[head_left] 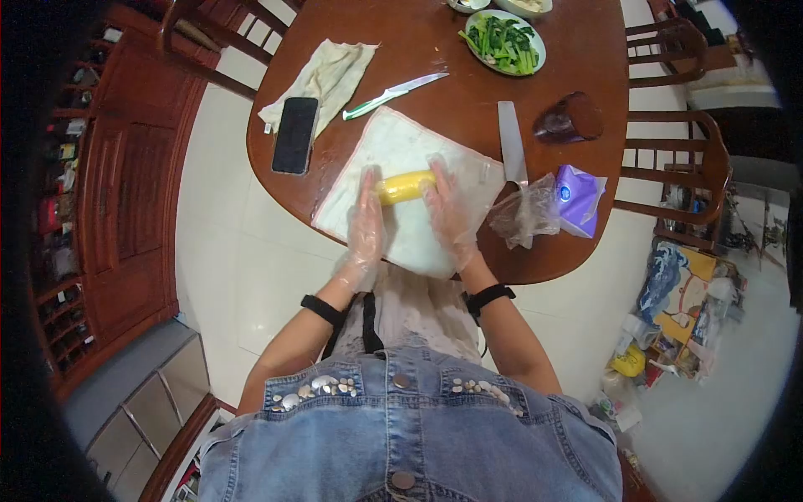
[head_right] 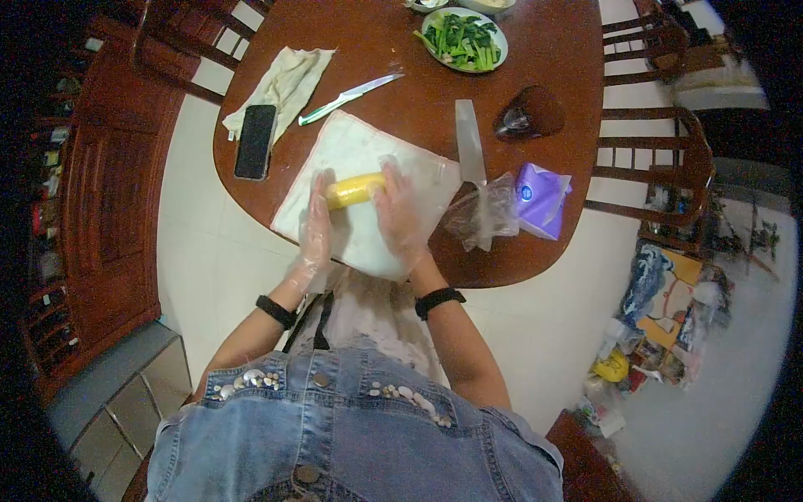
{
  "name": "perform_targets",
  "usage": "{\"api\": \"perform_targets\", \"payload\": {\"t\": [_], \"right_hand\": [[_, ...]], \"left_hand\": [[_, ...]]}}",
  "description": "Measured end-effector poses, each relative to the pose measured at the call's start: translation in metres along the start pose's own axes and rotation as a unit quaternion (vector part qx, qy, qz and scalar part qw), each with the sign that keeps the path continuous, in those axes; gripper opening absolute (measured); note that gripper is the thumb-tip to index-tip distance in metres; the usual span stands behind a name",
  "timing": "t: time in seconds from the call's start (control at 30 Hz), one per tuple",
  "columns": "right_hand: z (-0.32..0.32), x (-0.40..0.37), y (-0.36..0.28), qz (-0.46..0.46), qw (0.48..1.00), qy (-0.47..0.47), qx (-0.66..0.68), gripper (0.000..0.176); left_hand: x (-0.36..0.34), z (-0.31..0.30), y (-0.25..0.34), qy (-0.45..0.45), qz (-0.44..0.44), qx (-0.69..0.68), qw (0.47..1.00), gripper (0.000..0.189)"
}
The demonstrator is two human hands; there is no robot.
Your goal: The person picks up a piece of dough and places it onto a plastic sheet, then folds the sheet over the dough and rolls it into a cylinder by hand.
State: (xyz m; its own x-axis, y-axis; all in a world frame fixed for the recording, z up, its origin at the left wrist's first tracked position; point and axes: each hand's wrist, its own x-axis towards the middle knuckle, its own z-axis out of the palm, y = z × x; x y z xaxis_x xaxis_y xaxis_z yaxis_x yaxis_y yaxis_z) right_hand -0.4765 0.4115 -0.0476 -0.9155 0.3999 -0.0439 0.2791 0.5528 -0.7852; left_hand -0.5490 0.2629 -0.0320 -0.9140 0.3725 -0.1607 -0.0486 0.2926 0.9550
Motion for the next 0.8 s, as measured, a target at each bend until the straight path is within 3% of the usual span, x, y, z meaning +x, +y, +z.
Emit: {"api": "perform_targets", "payload": {"t": [0.17,0.33,0.37,0.4,0.43,0.47,0.53,0.6,0.67,0.7,0.77,0.8], "right_hand": [[0.027,-0.006,0.002,0.084,0.968,0.103,0.212,0.054],[0.011,-0.005,-0.017,0.077,0.973,0.066,0.209,0.055],[0.01,-0.004,-0.019,0.101,0.963,0.069,0.241,0.056],[0.01,-0.006,-0.015,0.102,0.963,0.067,0.24,0.056],[0.01,-0.007,-0.009,0.064,0.974,0.054,0.208,0.058],[0.008,-0.008,-0.004,0.025,0.983,0.041,0.176,0.06],[-0.002,-0.015,0.002,0.05,0.976,0.038,0.208,0.064],[-0.007,-0.015,-0.003,0.075,0.967,0.035,0.239,0.068],[-0.012,-0.009,-0.018,0.092,0.992,-0.083,0.011,0.073],[-0.005,-0.01,-0.016,0.091,0.992,-0.083,0.011,0.073],[0.012,-0.012,-0.005,0.103,0.975,0.013,0.199,0.076],[0.013,-0.012,-0.003,0.103,0.975,0.012,0.198,0.076]], "left_hand": [[-0.011,0.015,-0.003,0.039,-0.022,-0.155,0.987,0.058],[-0.004,0.017,-0.011,0.028,-0.001,-0.264,0.964,0.069],[-0.007,0.015,-0.009,0.029,-0.001,-0.265,0.964,0.069],[-0.009,0.009,0.006,-0.011,-0.026,-0.174,0.984,0.07],[-0.009,0.004,0.015,-0.05,-0.051,-0.082,0.994,0.071],[-0.008,0.002,0.006,-0.048,-0.051,-0.083,0.994,0.071],[-0.002,-0.002,-0.005,-0.025,0.026,0.002,0.999,0.077],[-0.007,0.004,-0.001,-0.032,0.002,-0.043,0.999,0.078],[-0.011,0.01,0.006,-0.04,-0.023,-0.088,0.995,0.079],[-0.012,0.013,0.007,-0.034,-0.023,-0.076,0.996,0.08],[-0.01,0.015,0.003,-0.029,-0.022,-0.064,0.997,0.081],[-0.007,0.016,0.0,-0.04,-0.006,-0.037,0.998,0.082]]}}
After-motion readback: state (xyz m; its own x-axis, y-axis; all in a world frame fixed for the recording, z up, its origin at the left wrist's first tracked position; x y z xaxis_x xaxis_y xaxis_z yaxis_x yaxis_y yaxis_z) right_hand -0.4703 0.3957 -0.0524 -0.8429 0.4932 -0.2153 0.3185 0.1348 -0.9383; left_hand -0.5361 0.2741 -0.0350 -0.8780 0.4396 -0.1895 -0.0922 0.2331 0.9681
